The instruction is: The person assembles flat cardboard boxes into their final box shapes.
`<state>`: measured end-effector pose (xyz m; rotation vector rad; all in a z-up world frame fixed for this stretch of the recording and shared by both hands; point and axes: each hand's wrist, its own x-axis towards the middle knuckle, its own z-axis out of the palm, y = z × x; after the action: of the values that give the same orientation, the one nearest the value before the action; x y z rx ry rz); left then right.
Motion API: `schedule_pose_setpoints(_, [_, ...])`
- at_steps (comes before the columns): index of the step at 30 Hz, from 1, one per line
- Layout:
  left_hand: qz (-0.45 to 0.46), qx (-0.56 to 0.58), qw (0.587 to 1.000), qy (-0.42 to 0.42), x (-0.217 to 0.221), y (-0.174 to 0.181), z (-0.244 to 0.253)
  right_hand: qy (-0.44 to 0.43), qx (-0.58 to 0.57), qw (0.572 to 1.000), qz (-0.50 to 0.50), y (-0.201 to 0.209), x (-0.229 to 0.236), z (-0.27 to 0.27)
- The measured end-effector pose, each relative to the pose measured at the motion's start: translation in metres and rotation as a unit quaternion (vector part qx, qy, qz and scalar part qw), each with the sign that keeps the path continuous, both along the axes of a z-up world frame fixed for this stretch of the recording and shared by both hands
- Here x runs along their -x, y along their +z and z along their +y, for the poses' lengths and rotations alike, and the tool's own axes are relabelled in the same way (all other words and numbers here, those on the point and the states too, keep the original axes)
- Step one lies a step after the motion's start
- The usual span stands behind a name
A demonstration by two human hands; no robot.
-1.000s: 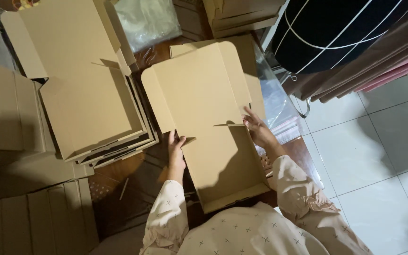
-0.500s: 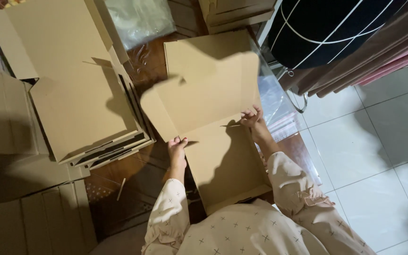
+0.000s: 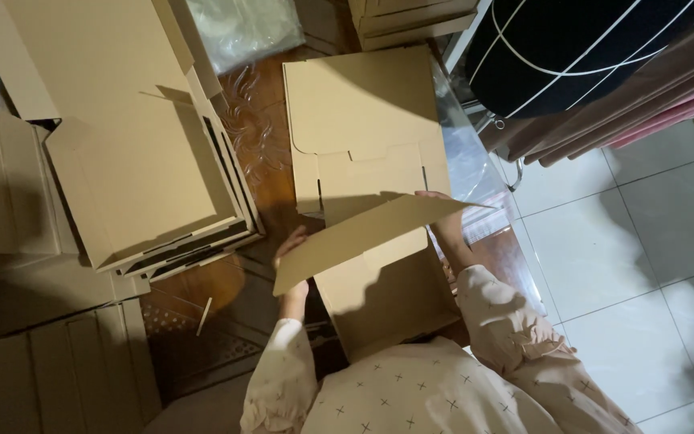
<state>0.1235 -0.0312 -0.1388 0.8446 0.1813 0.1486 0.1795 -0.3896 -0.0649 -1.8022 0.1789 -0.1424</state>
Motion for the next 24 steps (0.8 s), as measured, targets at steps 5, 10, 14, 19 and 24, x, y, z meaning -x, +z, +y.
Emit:
schedule_pose_setpoints(5, [0.075, -0.231, 0.969, 0.049, 0.018, 0.035, -0.018, -0.08, 0.146, 0.984, 0.064, 0.012, 0.016, 0.027])
schedule_pose_setpoints(10, [0.134, -0.277, 0.944, 0.118, 0.037, 0.022, -0.025, -0.054, 0.251, 0.951, -0.172, 0.015, 0.037, 0.052])
schedule_pose_setpoints(14, [0.189, -0.374, 0.907, 0.039, 0.054, 0.057, -0.031, -0.05, 0.288, 0.953, 0.073, -0.005, 0.052, 0.039])
schedule_pose_setpoints(19, [-0.012, -0.509, 0.86, 0.031, 0.058, 0.112, -0.053, 0.019, 0.309, 0.951, -0.018, 0.015, 0.061, 0.036])
schedule_pose_setpoints(24, [0.138, -0.476, 0.865, -0.079, 0.048, 0.121, -0.066, 0.024, 0.289, 0.957, 0.002, 0.0, 0.063, 0.029])
